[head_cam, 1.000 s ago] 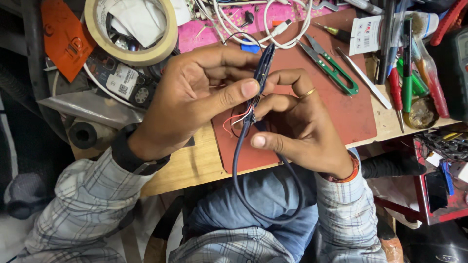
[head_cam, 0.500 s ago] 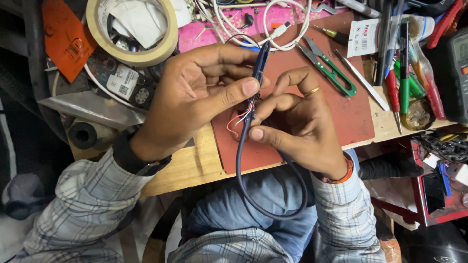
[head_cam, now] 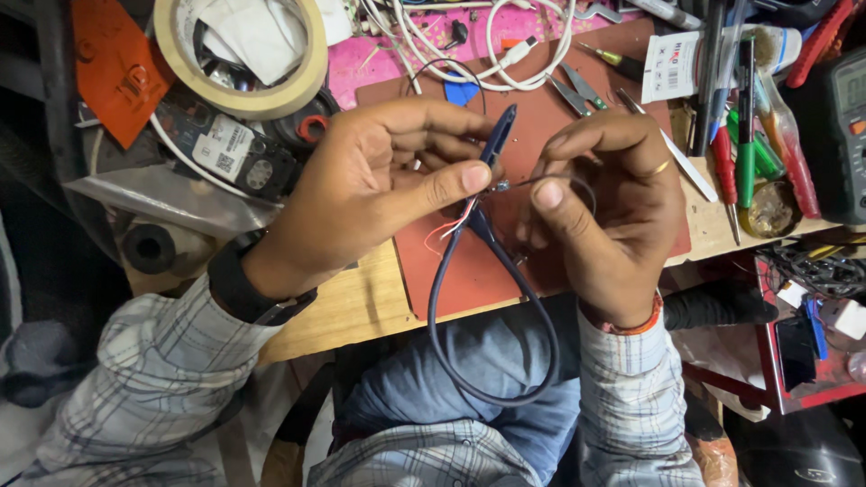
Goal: The person repairs a neckband headphone by stripping the cable, exposing the internal wires, and connecting them to a small circuit board. They use a utility knife and pliers to prepare and secure the connections.
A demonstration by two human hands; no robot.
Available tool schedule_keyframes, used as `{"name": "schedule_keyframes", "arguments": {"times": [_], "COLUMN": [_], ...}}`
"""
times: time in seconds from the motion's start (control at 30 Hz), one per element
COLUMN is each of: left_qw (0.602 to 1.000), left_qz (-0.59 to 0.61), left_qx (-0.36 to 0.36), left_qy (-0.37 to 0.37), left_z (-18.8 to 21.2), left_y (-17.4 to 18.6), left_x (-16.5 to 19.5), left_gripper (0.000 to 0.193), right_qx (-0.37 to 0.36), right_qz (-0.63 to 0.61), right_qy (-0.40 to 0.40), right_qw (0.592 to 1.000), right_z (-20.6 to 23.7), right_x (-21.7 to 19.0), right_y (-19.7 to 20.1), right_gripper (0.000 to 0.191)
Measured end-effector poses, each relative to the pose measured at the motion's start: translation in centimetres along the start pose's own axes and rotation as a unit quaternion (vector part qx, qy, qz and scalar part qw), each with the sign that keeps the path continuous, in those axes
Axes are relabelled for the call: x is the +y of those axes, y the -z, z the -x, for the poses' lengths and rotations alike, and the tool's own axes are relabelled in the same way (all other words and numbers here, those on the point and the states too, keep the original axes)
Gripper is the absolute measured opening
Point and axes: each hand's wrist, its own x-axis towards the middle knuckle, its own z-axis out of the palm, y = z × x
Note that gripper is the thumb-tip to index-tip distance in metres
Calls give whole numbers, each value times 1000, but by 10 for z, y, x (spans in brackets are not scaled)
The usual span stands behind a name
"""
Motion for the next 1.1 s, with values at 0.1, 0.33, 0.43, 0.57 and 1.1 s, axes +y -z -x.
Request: {"name": "schedule_keyframes", "arguments": {"times": [0.1,0.33,0.43,0.57,1.1], "left_qw": [999,996,995,994,999], "left_qz": [2,42,49,38,-2], "left_qx": [-13,-36,-38,-36,-17], "left_qy": [32,76,84,94,42], "left_z": [0,-1,-1,0,1], "left_y": [-3,-7,-7,-6,-4], "left_x": [-2,-4,-3,-2,-8], "left_gripper": [36,28,23,22,26], "right_qx": [42,30,18,2,-11], "right_qz": [63,210,306,310,222], "right_qy": [33,119,162,188,105], "right_qw": [997,970,938,932,969], "right_z": [-2,-4,-4,-5,-6], "right_x": [-2,4,6,8,-5], "right_y": [0,9,12,13,9], "right_gripper": [16,18,19,20,17]}}
